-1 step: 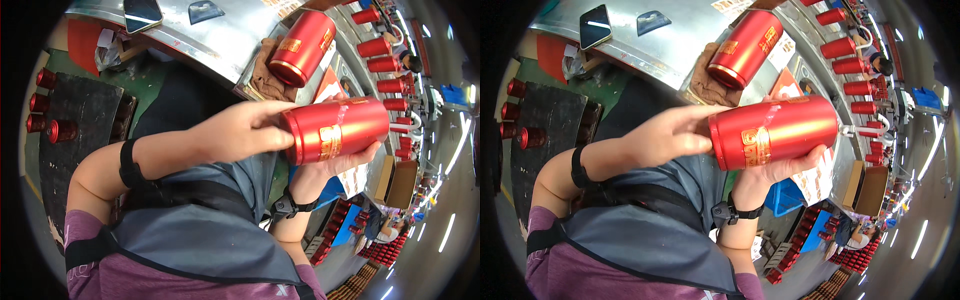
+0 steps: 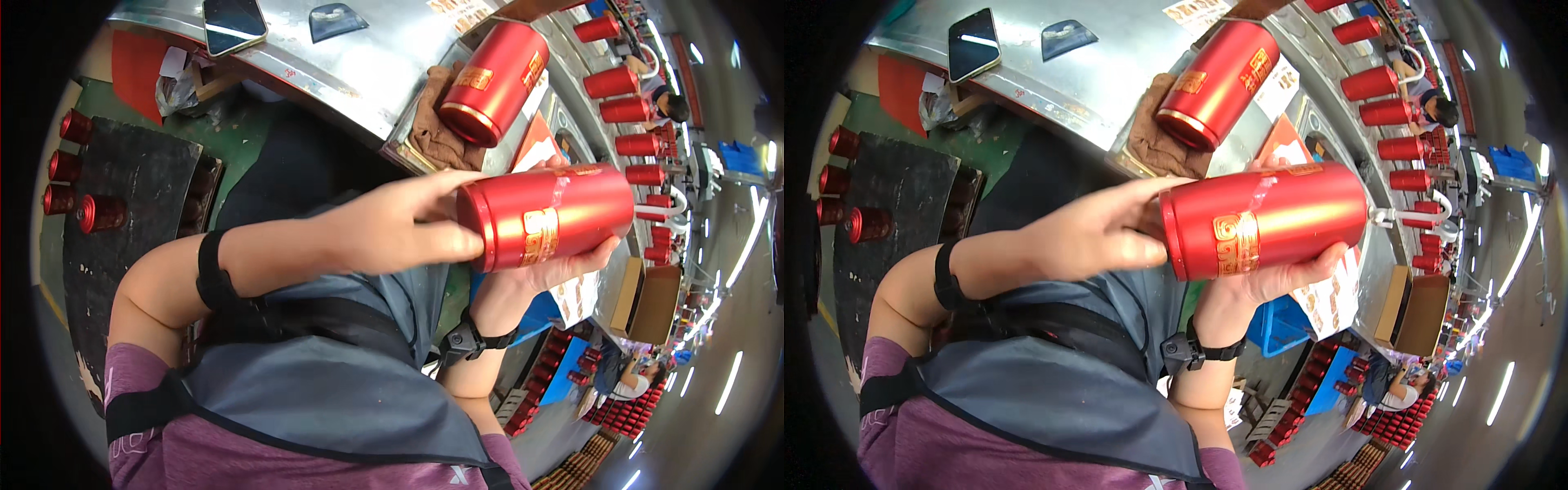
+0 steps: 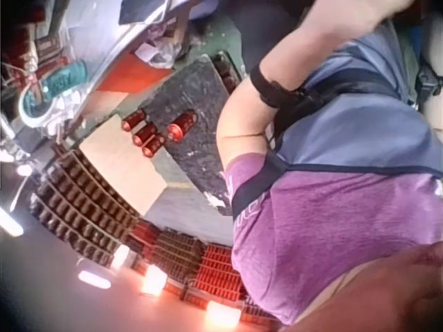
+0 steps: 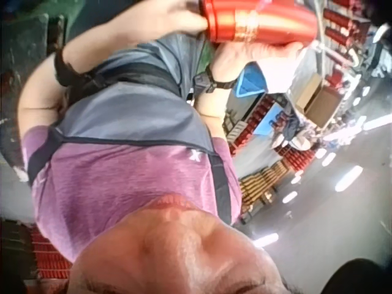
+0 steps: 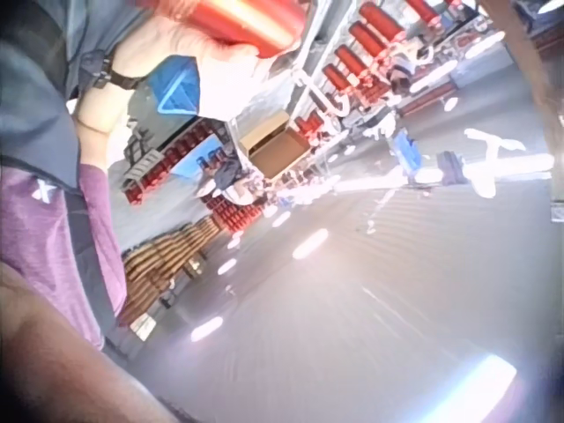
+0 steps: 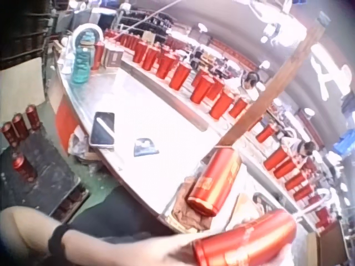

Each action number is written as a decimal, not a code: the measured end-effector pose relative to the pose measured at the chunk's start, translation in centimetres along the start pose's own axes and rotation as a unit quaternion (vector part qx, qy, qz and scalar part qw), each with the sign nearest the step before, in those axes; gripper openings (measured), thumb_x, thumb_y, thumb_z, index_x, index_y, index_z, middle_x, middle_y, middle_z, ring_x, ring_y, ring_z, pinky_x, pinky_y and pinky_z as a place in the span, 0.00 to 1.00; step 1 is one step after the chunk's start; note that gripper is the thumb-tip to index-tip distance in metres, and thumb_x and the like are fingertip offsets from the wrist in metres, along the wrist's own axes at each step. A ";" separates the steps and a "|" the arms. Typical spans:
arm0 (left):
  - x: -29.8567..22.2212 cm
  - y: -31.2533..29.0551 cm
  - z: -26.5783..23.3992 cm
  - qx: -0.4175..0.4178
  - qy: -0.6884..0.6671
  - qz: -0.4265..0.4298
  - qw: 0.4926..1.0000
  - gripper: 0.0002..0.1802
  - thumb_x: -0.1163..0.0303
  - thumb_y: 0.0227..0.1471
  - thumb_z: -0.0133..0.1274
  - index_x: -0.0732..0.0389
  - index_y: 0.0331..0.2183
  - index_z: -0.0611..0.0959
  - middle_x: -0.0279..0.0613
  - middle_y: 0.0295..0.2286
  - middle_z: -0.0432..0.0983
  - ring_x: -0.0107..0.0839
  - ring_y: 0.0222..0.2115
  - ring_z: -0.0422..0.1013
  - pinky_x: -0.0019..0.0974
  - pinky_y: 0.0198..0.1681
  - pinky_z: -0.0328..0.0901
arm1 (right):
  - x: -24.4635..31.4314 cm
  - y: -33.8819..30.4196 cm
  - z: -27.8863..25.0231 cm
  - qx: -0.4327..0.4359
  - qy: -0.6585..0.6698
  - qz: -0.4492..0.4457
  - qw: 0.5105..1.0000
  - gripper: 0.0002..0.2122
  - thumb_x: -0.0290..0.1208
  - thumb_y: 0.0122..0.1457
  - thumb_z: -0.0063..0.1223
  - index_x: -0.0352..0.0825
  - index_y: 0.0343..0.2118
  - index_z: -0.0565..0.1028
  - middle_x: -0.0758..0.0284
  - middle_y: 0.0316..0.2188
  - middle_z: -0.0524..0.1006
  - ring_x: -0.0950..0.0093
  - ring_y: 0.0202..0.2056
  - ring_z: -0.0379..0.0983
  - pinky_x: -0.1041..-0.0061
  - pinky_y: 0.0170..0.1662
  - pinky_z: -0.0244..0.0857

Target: Applying gold labels and decorative stickers to red metal tea canisters on an assembly line.

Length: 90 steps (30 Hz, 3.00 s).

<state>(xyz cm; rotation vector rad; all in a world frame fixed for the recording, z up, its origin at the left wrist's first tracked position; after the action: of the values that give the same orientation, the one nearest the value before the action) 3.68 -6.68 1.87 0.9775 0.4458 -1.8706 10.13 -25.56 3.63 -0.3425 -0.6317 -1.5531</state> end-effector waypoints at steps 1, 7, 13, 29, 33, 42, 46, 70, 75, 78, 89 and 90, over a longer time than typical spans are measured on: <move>0.0 -0.2 0.2 0.015 0.034 -0.001 0.999 0.43 0.76 0.54 0.55 0.64 0.66 0.53 0.45 0.56 0.65 0.32 0.56 0.64 0.41 0.56 0.64 | 0.0 -0.1 -0.1 -0.010 -0.004 0.001 1.000 0.37 0.59 0.53 0.56 0.35 0.59 0.67 0.50 0.55 0.71 0.55 0.58 0.67 0.48 0.61 0.62; -0.5 -1.3 -0.5 -0.023 0.039 0.008 0.999 0.48 0.78 0.48 0.58 0.60 0.66 0.53 0.46 0.57 0.63 0.33 0.55 0.65 0.39 0.53 0.68 | 0.8 -2.3 -0.6 0.079 -0.034 0.052 0.995 0.44 0.59 0.51 0.63 0.40 0.67 0.59 0.49 0.65 0.60 0.45 0.66 0.52 0.40 0.67 0.46; -3.4 -3.0 -2.3 0.010 0.271 0.063 0.960 0.48 0.76 0.39 0.63 0.57 0.63 0.64 0.45 0.57 0.65 0.37 0.54 0.67 0.41 0.51 0.72 | 5.4 -7.0 -8.1 -0.031 -0.052 0.162 0.985 0.56 0.71 0.42 0.61 0.32 0.67 0.56 0.43 0.64 0.59 0.45 0.62 0.60 0.36 0.58 0.60; -2.7 -5.0 -3.3 0.038 0.338 -0.042 0.939 0.41 0.75 0.39 0.60 0.54 0.59 0.72 0.44 0.50 0.74 0.35 0.45 0.73 0.36 0.46 0.76 | 2.6 -8.2 -6.6 0.137 -0.163 0.570 0.794 0.54 0.35 0.36 0.77 0.23 0.66 0.53 0.55 0.62 0.64 0.64 0.62 0.63 0.65 0.67 0.52; -2.4 -4.9 -3.6 -0.019 0.309 -0.054 0.949 0.35 0.75 0.42 0.58 0.55 0.56 0.76 0.42 0.49 0.75 0.29 0.41 0.74 0.32 0.40 0.76 | 1.4 -7.9 -5.0 0.188 -0.238 0.525 0.795 0.52 0.33 0.39 0.75 0.26 0.67 0.54 0.58 0.62 0.64 0.68 0.63 0.62 0.67 0.66 0.51; -1.3 -5.2 -4.2 -0.063 0.236 -0.063 0.968 0.31 0.79 0.47 0.51 0.62 0.56 0.76 0.42 0.50 0.75 0.25 0.47 0.71 0.27 0.46 0.68 | 0.0 -8.4 -3.4 0.148 -0.323 0.472 0.807 0.49 0.32 0.39 0.74 0.29 0.66 0.56 0.60 0.61 0.66 0.69 0.61 0.64 0.68 0.65 0.54; -0.2 -4.9 -4.0 -0.067 0.063 0.006 0.996 0.30 0.85 0.48 0.46 0.67 0.55 0.76 0.48 0.51 0.74 0.31 0.53 0.69 0.35 0.58 0.62 | -0.5 -9.3 -3.6 0.086 -0.240 0.484 0.837 0.51 0.34 0.38 0.74 0.29 0.66 0.55 0.60 0.61 0.65 0.68 0.61 0.64 0.66 0.64 0.56; -0.3 -5.1 -4.0 -0.192 0.054 -0.026 0.980 0.17 0.81 0.54 0.49 0.69 0.45 0.84 0.51 0.50 0.77 0.32 0.50 0.73 0.34 0.56 0.65 | -1.8 -9.1 -0.9 0.150 -0.393 0.389 0.820 0.45 0.33 0.43 0.70 0.30 0.65 0.57 0.62 0.57 0.68 0.70 0.57 0.66 0.69 0.62 0.57; -0.8 -5.3 -3.9 -0.179 0.053 -0.030 0.982 0.17 0.80 0.55 0.50 0.69 0.46 0.83 0.49 0.46 0.80 0.31 0.48 0.74 0.33 0.55 0.66 | -1.6 -8.9 -0.9 0.153 -0.407 0.385 0.814 0.45 0.32 0.44 0.70 0.31 0.65 0.57 0.62 0.56 0.69 0.70 0.57 0.66 0.69 0.62 0.57; -0.7 -5.4 -4.1 -0.170 0.029 -0.013 0.985 0.17 0.79 0.54 0.51 0.68 0.46 0.84 0.48 0.45 0.81 0.30 0.47 0.74 0.33 0.54 0.66 | -1.7 -8.8 -0.7 0.150 -0.382 0.389 0.825 0.44 0.30 0.44 0.70 0.31 0.65 0.57 0.62 0.56 0.69 0.71 0.58 0.66 0.69 0.62 0.57; -1.0 -5.9 -4.6 -0.170 0.072 -0.054 0.981 0.18 0.81 0.54 0.51 0.68 0.47 0.83 0.49 0.48 0.78 0.33 0.50 0.73 0.37 0.58 0.64 | -1.5 -8.5 -0.1 0.188 -0.446 0.371 0.793 0.46 0.31 0.44 0.71 0.32 0.66 0.55 0.60 0.57 0.68 0.71 0.57 0.66 0.69 0.61 0.59; -0.8 -6.1 -4.7 -0.170 0.056 -0.053 0.983 0.18 0.80 0.54 0.51 0.68 0.47 0.83 0.50 0.49 0.78 0.34 0.51 0.73 0.37 0.59 0.63 | -1.5 -8.5 -0.3 0.187 -0.445 0.369 0.794 0.46 0.31 0.44 0.71 0.32 0.66 0.55 0.60 0.57 0.68 0.71 0.57 0.66 0.69 0.61 0.59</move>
<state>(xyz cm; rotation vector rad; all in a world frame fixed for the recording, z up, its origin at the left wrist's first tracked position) 0.66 -0.22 -1.00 0.8412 0.8674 -1.7618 2.00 -24.62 1.00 -0.9103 -1.3144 -0.4114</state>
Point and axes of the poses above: each hand's wrist, its own y-axis towards the middle knuckle, its own z-axis out of the palm, x = y × z, the point moved 1 cm from there along y, towards the middle knuckle
